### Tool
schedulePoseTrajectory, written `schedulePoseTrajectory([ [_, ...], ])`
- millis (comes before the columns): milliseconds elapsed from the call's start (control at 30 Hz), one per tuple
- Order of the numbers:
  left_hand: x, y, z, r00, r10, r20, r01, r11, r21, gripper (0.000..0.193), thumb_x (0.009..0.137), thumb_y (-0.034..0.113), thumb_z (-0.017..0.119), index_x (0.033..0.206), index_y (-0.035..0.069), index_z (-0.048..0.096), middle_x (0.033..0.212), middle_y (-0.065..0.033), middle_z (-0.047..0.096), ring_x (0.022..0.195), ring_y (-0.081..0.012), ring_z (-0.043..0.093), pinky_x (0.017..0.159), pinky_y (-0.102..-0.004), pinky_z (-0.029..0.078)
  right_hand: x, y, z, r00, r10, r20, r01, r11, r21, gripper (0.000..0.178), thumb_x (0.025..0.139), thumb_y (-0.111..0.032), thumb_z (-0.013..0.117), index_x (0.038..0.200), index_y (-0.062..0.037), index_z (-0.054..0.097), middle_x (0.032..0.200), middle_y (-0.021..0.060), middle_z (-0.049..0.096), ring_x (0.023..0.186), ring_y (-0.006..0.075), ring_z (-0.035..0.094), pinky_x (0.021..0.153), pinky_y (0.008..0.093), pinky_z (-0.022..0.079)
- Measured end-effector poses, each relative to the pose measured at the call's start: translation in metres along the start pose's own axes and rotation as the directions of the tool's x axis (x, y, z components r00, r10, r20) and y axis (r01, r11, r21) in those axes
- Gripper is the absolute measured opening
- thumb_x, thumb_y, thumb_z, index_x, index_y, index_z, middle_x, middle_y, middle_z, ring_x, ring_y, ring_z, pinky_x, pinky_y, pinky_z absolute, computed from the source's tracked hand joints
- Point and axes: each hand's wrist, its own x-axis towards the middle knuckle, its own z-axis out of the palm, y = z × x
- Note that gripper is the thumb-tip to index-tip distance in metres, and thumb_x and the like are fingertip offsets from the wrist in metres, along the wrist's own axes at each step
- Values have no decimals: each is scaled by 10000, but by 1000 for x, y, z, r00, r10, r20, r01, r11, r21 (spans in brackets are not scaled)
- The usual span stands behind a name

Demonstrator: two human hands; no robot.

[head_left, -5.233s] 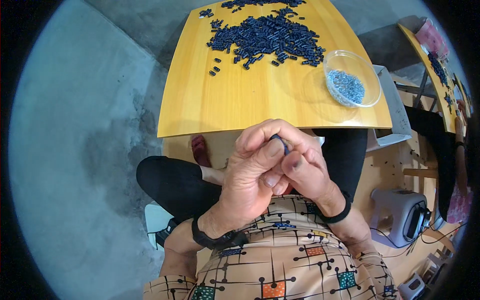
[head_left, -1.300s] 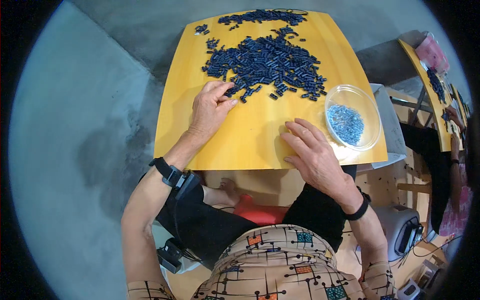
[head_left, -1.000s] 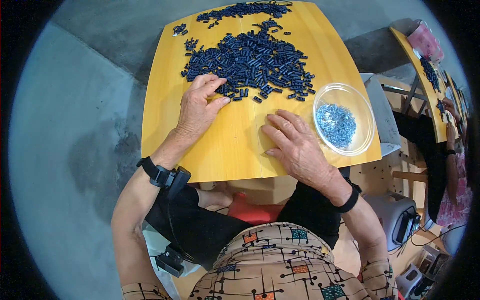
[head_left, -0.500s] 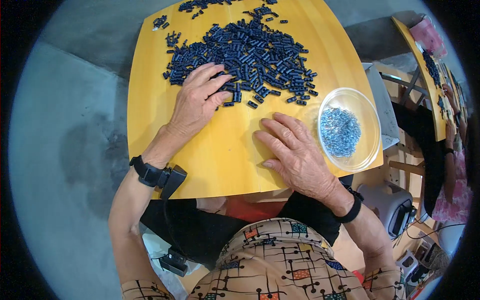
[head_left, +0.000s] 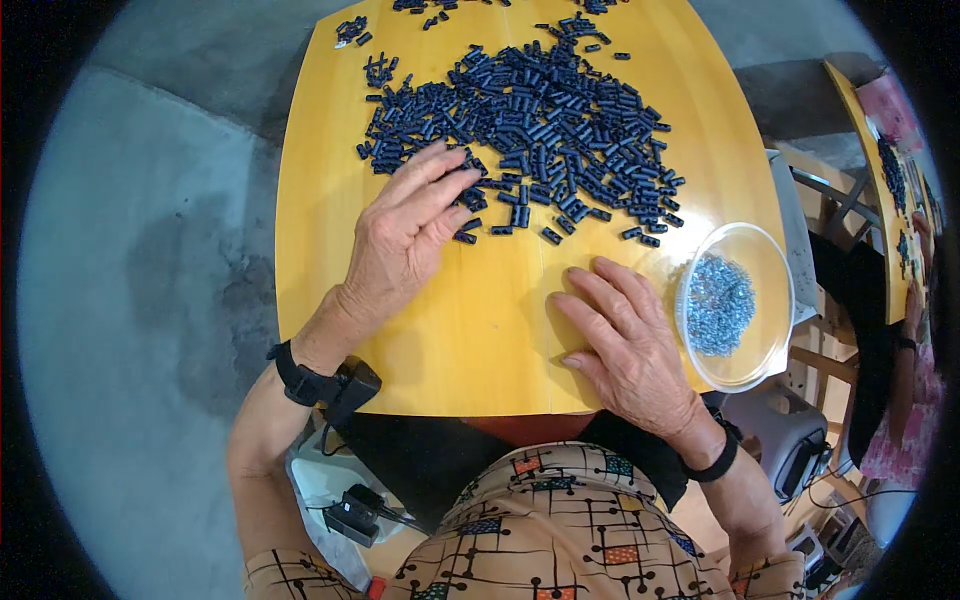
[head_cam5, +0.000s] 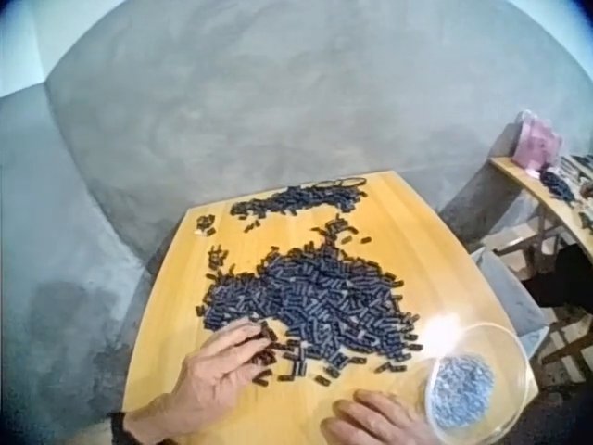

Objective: Assembling small plastic and rubber components at a workshop table.

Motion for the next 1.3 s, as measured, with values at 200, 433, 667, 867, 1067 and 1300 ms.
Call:
schedulePoseTrajectory([
  [200,39,-24,-3,992,119,52,-124,988,93,234,806,83,564,1028,19,605,1099,-154,568,1084,-304,503,914,-363,410,3,0,-1,1000,4,-5,-3,999,31,520,655,-173,675,1130,-53,501,1217,129,447,1170,327,376,980,453,306],
  [433,55,-40,12,979,149,136,-173,969,179,262,806,74,556,1060,22,590,1153,-149,545,1133,-293,475,961,-344,372,5,1,-1,1000,8,-7,-8,999,45,515,650,-169,678,1123,-54,510,1214,127,453,1165,323,384,972,461,313],
  [667,42,-42,8,981,107,159,-124,987,99,233,787,81,587,1013,31,619,1113,-126,570,1112,-282,497,931,-345,409,5,1,-2,1000,14,-17,-13,998,53,498,647,-159,678,1109,-57,523,1203,125,464,1150,326,397,961,458,324],
  [867,28,-37,3,983,107,148,-118,991,65,228,779,59,592,1003,33,622,1098,-119,578,1105,-274,506,925,-343,418,5,2,0,999,13,-31,-12,999,46,490,644,-179,677,1097,-58,533,1195,119,470,1133,328,406,956,453,332],
  [1067,12,-26,8,984,119,132,-121,993,7,245,739,2,617,983,28,626,1084,-116,583,1092,-275,515,927,-346,420,5,0,1,1000,11,-29,-11,1000,0,487,658,-208,668,1101,-55,533,1195,117,473,1137,327,406,958,442,333],
  [1300,0,-17,15,981,166,96,-160,985,-70,238,720,-6,632,955,33,633,1056,-119,593,1086,-278,520,935,-372,413,5,0,4,999,-14,-50,13,1000,-22,489,662,-226,665,1098,-47,535,1182,123,484,1130,335,413,948,437,344],
])
